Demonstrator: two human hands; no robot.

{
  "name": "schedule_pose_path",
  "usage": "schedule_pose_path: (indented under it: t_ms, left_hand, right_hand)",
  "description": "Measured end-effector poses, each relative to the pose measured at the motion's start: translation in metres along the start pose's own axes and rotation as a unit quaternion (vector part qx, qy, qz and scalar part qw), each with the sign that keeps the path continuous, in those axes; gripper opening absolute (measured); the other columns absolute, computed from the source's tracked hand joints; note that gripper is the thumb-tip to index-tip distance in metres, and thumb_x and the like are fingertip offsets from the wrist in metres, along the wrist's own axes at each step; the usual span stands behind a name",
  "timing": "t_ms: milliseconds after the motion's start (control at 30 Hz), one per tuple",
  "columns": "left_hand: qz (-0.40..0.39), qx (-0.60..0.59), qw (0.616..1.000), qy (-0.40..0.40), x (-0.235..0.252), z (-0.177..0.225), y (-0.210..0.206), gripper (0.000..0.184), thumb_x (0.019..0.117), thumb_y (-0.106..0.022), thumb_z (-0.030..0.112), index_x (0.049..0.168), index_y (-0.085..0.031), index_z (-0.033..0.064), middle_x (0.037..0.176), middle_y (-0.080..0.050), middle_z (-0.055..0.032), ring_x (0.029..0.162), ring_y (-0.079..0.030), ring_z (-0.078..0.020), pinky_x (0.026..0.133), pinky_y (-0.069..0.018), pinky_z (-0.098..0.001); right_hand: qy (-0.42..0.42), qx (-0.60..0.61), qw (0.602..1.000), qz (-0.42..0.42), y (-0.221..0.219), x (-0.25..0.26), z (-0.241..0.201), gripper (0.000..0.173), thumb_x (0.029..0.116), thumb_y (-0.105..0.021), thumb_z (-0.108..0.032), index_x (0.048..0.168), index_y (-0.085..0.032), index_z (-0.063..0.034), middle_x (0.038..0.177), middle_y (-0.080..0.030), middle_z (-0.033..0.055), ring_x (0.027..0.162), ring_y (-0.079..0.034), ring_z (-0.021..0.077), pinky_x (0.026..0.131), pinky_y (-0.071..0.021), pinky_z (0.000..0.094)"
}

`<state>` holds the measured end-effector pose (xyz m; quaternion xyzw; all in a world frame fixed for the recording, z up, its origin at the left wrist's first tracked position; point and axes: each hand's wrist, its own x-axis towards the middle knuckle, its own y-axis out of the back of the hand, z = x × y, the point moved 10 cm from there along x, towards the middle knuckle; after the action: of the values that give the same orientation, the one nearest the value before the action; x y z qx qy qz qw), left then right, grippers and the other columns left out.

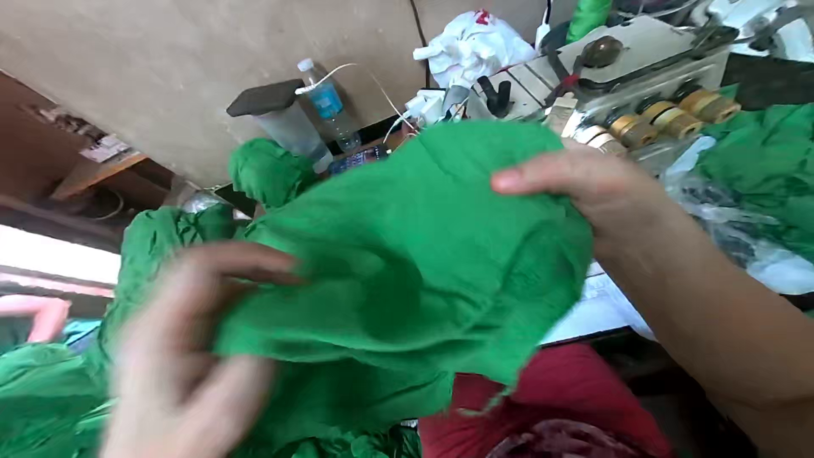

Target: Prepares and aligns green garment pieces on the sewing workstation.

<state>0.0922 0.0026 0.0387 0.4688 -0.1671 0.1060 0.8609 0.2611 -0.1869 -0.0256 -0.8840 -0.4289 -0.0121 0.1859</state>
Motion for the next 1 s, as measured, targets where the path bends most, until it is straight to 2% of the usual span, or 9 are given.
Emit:
schedule_pose_path:
  t_ms: [67, 133, 200, 333, 500, 700, 767, 833, 1000]
  left_hand:
    - [-0.179, -0.016, 0.983, -0.019, -0.008, -0.009, -0.059, 0.045, 0.0902, -0.07, 0.031, 0.132, -0.062, 0.0164, 0.121, -0.068, 0.0013, 0.103, -0.066, -0.0051, 0.088, -0.0572, -0.0278]
    - [-0.236, -0.024, 0.971, -0.023, -0.013, -0.018, -0.088, 0.057, 0.0886, -0.071, 0.028, 0.142, -0.056, 0.0123, 0.138, -0.062, -0.0042, 0.125, -0.06, -0.0109, 0.105, -0.0516, -0.0348]
    - [-0.178, -0.052, 0.982, -0.014, 0.0, -0.018, -0.095, 0.058, 0.0929, -0.068, 0.032, 0.145, -0.053, 0.0125, 0.144, -0.059, -0.0036, 0.134, -0.055, -0.0107, 0.113, -0.0466, -0.0363]
    - [0.0, 0.026, 0.999, 0.025, 0.034, 0.002, -0.128, 0.064, 0.0938, -0.063, 0.038, 0.149, -0.049, 0.0081, 0.139, -0.062, -0.0145, 0.125, -0.061, -0.0277, 0.102, -0.0483, -0.0576]
    - [-0.003, 0.142, 0.989, 0.037, 0.079, -0.021, -0.154, 0.066, 0.081, -0.071, 0.005, 0.145, -0.052, 0.0018, 0.127, -0.066, -0.0212, 0.113, -0.064, -0.0443, 0.085, -0.0501, -0.0682]
    - [-0.014, 0.144, 0.989, 0.012, 0.089, -0.04, -0.096, 0.062, 0.0803, -0.064, -0.011, 0.139, -0.058, 0.0071, 0.122, -0.072, -0.0134, 0.11, -0.069, -0.0345, 0.089, -0.0543, -0.0613]
    - [-0.01, 0.147, 0.989, -0.017, 0.085, -0.029, -0.094, 0.05, 0.0823, -0.063, -0.004, 0.131, -0.063, 0.0093, 0.11, -0.076, -0.0068, 0.098, -0.073, -0.0262, 0.081, -0.0575, -0.0537]
    - [-0.035, 0.155, 0.987, -0.036, 0.081, -0.022, -0.108, 0.042, 0.0796, -0.062, 0.004, 0.121, -0.068, 0.0097, 0.103, -0.076, -0.0043, 0.088, -0.071, -0.0254, 0.071, -0.0561, -0.0526]
    - [-0.19, 0.116, 0.972, -0.068, 0.064, -0.015, -0.173, 0.048, 0.0806, -0.061, 0.008, 0.127, -0.07, 0.0145, 0.101, -0.071, -0.0083, 0.082, -0.069, -0.0275, 0.066, -0.0572, -0.0537]
  right_hand:
    - [-0.034, -0.045, 0.998, 0.002, 0.015, -0.023, 0.02, 0.02, 0.0878, -0.064, -0.012, 0.107, -0.066, -0.0187, 0.084, -0.073, -0.0102, 0.073, -0.069, -0.0009, 0.065, -0.0602, 0.0194]
    - [-0.069, -0.082, 0.994, -0.026, 0.022, -0.035, 0.044, 0.026, 0.0861, -0.065, -0.01, 0.111, -0.064, -0.0177, 0.088, -0.073, -0.0129, 0.079, -0.069, -0.0036, 0.071, -0.0595, 0.0174]
    - [-0.086, -0.087, 0.991, -0.058, 0.02, -0.043, 0.062, 0.024, 0.0886, -0.065, -0.009, 0.112, -0.064, -0.0154, 0.092, -0.072, -0.0144, 0.085, -0.068, -0.0055, 0.078, -0.0586, 0.0169]
    - [-0.005, -0.095, 0.987, -0.133, -0.01, -0.054, 0.069, 0.031, 0.0957, -0.06, -0.009, 0.126, -0.056, -0.004, 0.107, -0.07, -0.0089, 0.098, -0.065, -0.0069, 0.088, -0.0559, 0.016]
    - [0.052, -0.183, 0.968, -0.167, -0.026, -0.079, 0.059, 0.052, 0.0998, -0.054, -0.009, 0.144, -0.037, 0.0134, 0.126, -0.064, 0.0104, 0.114, -0.058, -0.007, 0.1, -0.0482, 0.0134]
    - [0.022, -0.242, 0.967, -0.071, 0.051, -0.112, 0.086, 0.054, 0.1029, -0.049, -0.017, 0.154, -0.041, -0.0032, 0.144, -0.059, 0.0007, 0.123, -0.057, -0.0039, 0.104, -0.0493, 0.0189]
    - [0.006, -0.285, 0.958, -0.013, 0.079, -0.125, 0.099, 0.042, 0.1006, -0.051, -0.014, 0.142, -0.057, -0.0099, 0.112, -0.071, -0.0026, 0.088, -0.065, -0.0051, 0.078, -0.0557, 0.0165]
    - [0.013, -0.34, 0.94, 0.015, 0.1, -0.139, 0.109, 0.032, 0.0981, -0.053, -0.014, 0.127, -0.066, -0.0102, 0.075, -0.06, -0.0057, 0.062, -0.051, -0.0042, 0.059, -0.0454, 0.0142]
    - [-0.008, -0.504, 0.863, 0.037, 0.127, -0.162, 0.114, 0.027, 0.0941, -0.048, -0.017, 0.109, -0.07, -0.0112, 0.074, -0.063, 0.001, 0.063, -0.058, 0.01, 0.058, -0.051, 0.0315]
